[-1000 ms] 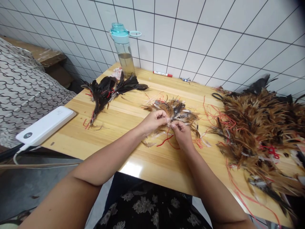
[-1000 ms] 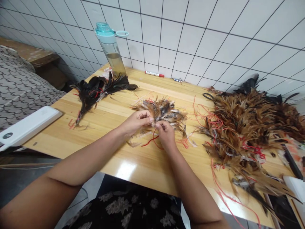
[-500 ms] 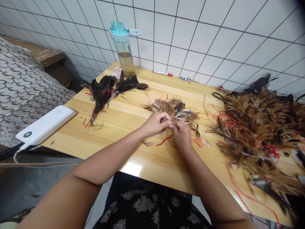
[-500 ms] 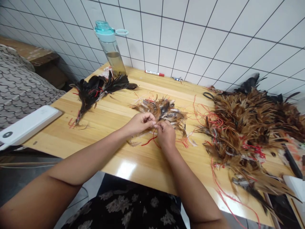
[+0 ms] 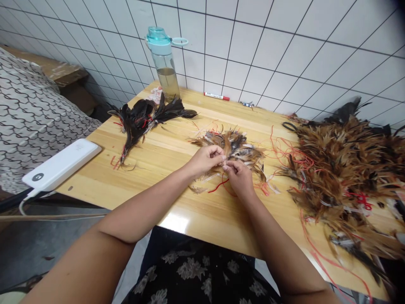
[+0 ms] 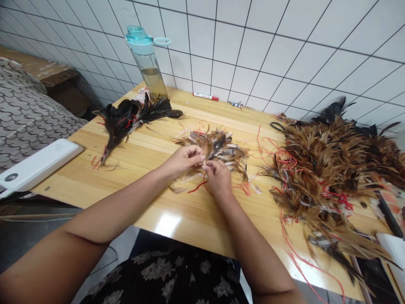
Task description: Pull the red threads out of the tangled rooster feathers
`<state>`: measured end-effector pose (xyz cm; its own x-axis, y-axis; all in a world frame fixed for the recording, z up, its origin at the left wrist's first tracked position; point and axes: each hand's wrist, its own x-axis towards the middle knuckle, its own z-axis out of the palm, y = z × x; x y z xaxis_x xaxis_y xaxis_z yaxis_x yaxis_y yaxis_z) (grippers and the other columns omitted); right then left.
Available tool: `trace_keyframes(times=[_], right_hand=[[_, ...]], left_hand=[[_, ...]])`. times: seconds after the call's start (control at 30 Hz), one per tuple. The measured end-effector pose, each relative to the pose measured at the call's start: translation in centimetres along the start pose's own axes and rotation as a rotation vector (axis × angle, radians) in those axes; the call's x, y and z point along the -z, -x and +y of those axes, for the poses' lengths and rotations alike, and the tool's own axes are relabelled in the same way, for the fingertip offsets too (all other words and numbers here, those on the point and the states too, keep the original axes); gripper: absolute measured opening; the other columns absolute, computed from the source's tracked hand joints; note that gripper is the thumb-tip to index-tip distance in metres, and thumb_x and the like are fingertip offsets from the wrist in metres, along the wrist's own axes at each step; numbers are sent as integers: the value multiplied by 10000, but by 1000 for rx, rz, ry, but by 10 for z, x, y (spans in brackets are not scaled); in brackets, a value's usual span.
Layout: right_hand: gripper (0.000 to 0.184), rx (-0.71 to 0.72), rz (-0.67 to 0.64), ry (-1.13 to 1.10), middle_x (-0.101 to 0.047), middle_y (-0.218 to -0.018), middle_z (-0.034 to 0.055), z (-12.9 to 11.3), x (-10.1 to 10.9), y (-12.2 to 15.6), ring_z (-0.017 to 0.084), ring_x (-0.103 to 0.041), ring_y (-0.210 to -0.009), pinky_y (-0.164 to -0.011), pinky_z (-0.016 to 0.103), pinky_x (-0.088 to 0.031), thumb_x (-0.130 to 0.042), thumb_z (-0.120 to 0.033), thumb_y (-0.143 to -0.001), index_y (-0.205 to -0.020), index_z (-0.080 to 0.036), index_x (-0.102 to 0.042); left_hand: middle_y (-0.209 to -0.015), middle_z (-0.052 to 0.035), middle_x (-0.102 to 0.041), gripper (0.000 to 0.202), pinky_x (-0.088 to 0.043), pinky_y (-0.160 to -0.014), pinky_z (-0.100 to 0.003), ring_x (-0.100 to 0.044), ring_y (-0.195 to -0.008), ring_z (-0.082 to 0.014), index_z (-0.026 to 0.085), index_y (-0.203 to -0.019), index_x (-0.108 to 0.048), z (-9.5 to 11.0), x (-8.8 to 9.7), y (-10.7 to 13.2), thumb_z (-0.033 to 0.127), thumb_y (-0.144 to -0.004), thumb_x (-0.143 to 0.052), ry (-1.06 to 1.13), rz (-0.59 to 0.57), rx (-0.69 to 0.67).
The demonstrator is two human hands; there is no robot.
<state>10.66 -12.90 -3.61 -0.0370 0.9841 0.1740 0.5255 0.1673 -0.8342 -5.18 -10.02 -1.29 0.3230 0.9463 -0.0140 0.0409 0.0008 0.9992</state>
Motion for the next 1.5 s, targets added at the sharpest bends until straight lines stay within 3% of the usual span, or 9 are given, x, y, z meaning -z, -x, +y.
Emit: trace_keyframes(times=[0.23, 0.57, 0.77, 0.83, 0.93, 1.03, 1.23, 1.37, 1.5], right_hand=[[300, -213, -73, -431, -718, -796, 27, -1, 3, -4, 165, -605, -725, -713, 307, -478, -676, -455, -686, -834, -198, -717], [279, -231, -173, -479, -610, -627, -8, -7, 6, -2, 138, -526, -648, -623, 276, -422, -689, -476, -682, -679, -199, -668], [285, -228, -140, -463, -525, -560, -27, -9, 9, -2, 122, -460, -578, -558, 255, -370, -648, -488, -716, -686, -206, -624], [281, -240, -112, -463, -504, -549, -35, -9, 12, -3, 115, -431, -550, -542, 254, -351, -643, -486, -718, -694, -206, -618], [271, -235, -43, -473, -491, -555, -40, -7, 14, -6, 114, -422, -550, -550, 257, -347, -640, -478, -717, -712, -208, -615], [267, -211, -12, -462, -470, -547, -41, -5, 14, -6, 119, -419, -560, -555, 255, -340, -630, -475, -726, -723, -208, -616], [266, -220, -31, -390, -431, -537, -53, -2, 10, -4, 100, -343, -518, -521, 245, -285, -613, -459, -746, -724, -194, -614], [245, -152, -13, -330, -549, -640, -12, 0, 7, -3, 123, -447, -609, -575, 249, -337, -591, -432, -767, -712, -195, -617], [250, -132, -28, -297, -532, -609, -12, 0, 5, -2, 137, -466, -613, -579, 257, -345, -570, -433, -798, -719, -202, -625]], left_hand=[[-629, 20, -535, 275, -320, -569, -207, -427, -568, -64, 132, -704, -551, 0, 1, -1, 361, -721, -703, 182, -4, 41], [-659, 18, -539, 304, -355, -597, -214, -476, -610, -79, 133, -737, -556, 6, -3, 3, 393, -717, -713, 153, -84, 20], [-706, -1, -577, 172, -366, -612, -216, -487, -646, -98, 139, -776, -605, 19, 21, 2, 306, -764, -646, -244, -6, -148], [-689, 0, -592, 135, -354, -599, -216, -490, -632, -102, 146, -738, -614, 24, 34, 2, 278, -754, -641, -439, -78, -149], [-647, 7, -604, 117, -318, -568, -218, -493, -603, -107, 159, -692, -616, 27, 47, 3, 263, -733, -653, -663, -301, -75], [-654, 14, -612, 119, -284, -547, -228, -489, -586, -110, 175, -721, -629, 24, 46, 6, 281, -714, -682, -804, -410, -20], [-678, -4, -615, 55, -248, -559, -257, -469, -597, -131, 184, -710, -621, 27, 28, 13, 231, -695, -647, -1099, -457, 46], [-707, -19, -638, 124, -278, -587, -261, -489, -615, -132, 169, -716, -615, 32, 33, 11, 135, -729, -497, -1108, -459, -2], [-764, -16, -648, 116, -318, -623, -242, -519, -677, -133, 157, -787, -616, 37, 46, 8, 172, -732, -514, -987, -402, -50]])
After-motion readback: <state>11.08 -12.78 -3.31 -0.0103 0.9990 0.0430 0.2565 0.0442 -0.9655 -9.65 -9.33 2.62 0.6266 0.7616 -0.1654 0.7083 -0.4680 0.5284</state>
